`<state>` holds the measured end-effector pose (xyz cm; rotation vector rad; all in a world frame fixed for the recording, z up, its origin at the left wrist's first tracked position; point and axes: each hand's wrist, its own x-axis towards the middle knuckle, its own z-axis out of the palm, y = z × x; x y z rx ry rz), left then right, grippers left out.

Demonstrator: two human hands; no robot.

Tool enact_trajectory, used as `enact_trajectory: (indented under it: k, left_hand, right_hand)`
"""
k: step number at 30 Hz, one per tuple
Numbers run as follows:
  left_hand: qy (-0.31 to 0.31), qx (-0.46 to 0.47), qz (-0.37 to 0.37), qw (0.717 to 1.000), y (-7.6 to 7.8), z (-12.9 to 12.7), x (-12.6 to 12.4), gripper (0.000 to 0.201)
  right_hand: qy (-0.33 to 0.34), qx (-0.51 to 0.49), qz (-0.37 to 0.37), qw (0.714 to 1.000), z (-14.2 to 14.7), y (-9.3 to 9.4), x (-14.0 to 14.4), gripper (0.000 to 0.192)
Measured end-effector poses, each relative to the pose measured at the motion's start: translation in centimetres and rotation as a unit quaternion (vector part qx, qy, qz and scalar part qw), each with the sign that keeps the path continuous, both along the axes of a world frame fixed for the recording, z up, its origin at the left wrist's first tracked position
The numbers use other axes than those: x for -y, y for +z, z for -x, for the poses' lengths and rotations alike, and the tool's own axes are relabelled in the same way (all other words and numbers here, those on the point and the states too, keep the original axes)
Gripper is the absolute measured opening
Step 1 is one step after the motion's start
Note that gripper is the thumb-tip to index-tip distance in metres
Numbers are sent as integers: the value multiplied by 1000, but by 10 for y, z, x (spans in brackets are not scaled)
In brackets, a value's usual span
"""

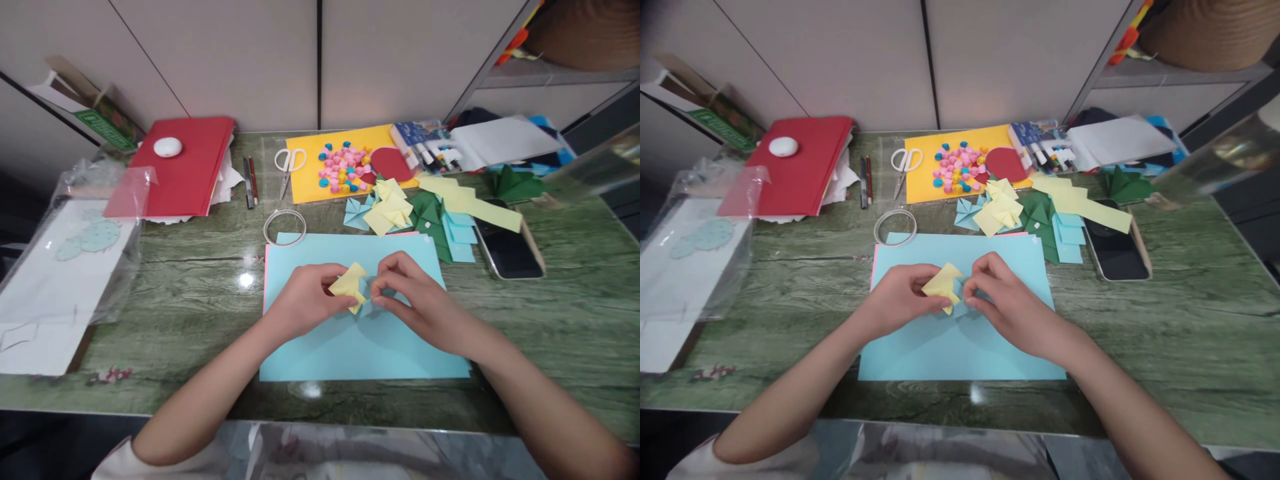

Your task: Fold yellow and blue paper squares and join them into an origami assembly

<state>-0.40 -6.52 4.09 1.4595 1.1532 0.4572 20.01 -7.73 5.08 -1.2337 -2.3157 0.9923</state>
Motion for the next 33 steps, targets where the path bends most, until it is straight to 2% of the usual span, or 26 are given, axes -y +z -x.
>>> enact_trajectory:
  k: [7, 13, 20, 25, 30, 33]
  left_hand:
    - [14, -2, -28, 999, 5, 0, 2, 10]
    - [31, 26, -4, 999, 15, -2, 7, 14]
    - [29, 5, -9, 1000, 27, -1, 11, 12]
    - [22, -11, -1, 1000, 27, -1, 11, 11]
    - [13, 7, 69, 998, 25, 2, 8, 16]
    - [14, 5, 63, 998, 23, 2, 7, 16]
  right_hand:
    - [-9, -24, -66, 997, -3, -7, 0, 9]
    - [-11, -34, -106, 994, -3, -1, 4, 17]
    - [-3, -47, -99, 994, -5, 4, 7, 18]
    - [8, -54, -92, 994, -6, 3, 5, 17]
    - [20, -51, -86, 995, -6, 3, 4, 17]
    - [17, -53, -79, 995, -5, 4, 4, 17]
